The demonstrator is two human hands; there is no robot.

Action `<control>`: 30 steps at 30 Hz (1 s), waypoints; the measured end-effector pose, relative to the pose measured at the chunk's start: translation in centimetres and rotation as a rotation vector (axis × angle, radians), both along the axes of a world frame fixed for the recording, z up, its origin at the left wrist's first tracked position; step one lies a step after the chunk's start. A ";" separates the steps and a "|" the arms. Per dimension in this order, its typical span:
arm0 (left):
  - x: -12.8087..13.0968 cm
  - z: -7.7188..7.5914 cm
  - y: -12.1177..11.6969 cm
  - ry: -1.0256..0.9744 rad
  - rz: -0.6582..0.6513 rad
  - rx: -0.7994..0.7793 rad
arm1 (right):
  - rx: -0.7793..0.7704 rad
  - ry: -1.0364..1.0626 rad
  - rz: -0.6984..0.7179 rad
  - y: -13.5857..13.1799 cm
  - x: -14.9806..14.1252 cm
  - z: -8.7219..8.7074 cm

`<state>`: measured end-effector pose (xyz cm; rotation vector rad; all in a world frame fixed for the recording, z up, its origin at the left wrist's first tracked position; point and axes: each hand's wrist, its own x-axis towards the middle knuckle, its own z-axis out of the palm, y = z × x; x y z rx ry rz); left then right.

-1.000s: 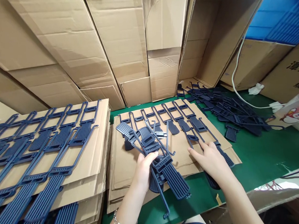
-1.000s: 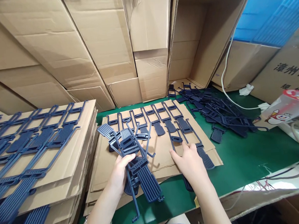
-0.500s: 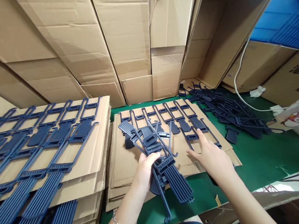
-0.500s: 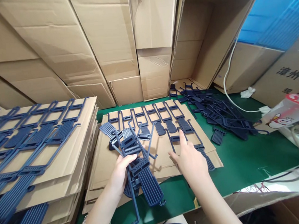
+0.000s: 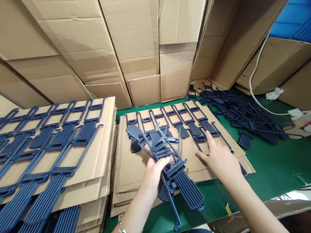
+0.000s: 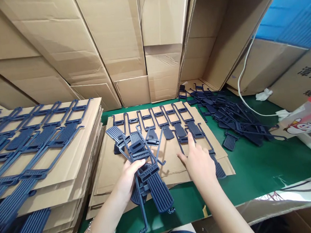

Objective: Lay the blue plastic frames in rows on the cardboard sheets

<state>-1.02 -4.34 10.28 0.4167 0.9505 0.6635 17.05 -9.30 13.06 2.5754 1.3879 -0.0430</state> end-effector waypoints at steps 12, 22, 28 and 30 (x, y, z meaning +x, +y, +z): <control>0.2 0.2 0.1 0.042 -0.035 -0.012 | -0.003 -0.008 0.043 0.3 0.1 -0.7; 0.2 -0.1 0.2 0.041 -0.032 0.004 | -0.065 -0.059 0.056 0.6 0.2 -1.2; 0.4 0.2 0.3 0.059 -0.017 -0.038 | -0.070 -0.071 0.056 0.7 0.0 -1.3; 0.4 0.1 0.2 0.077 -0.001 -0.036 | -0.041 -0.071 0.083 0.6 0.1 -1.0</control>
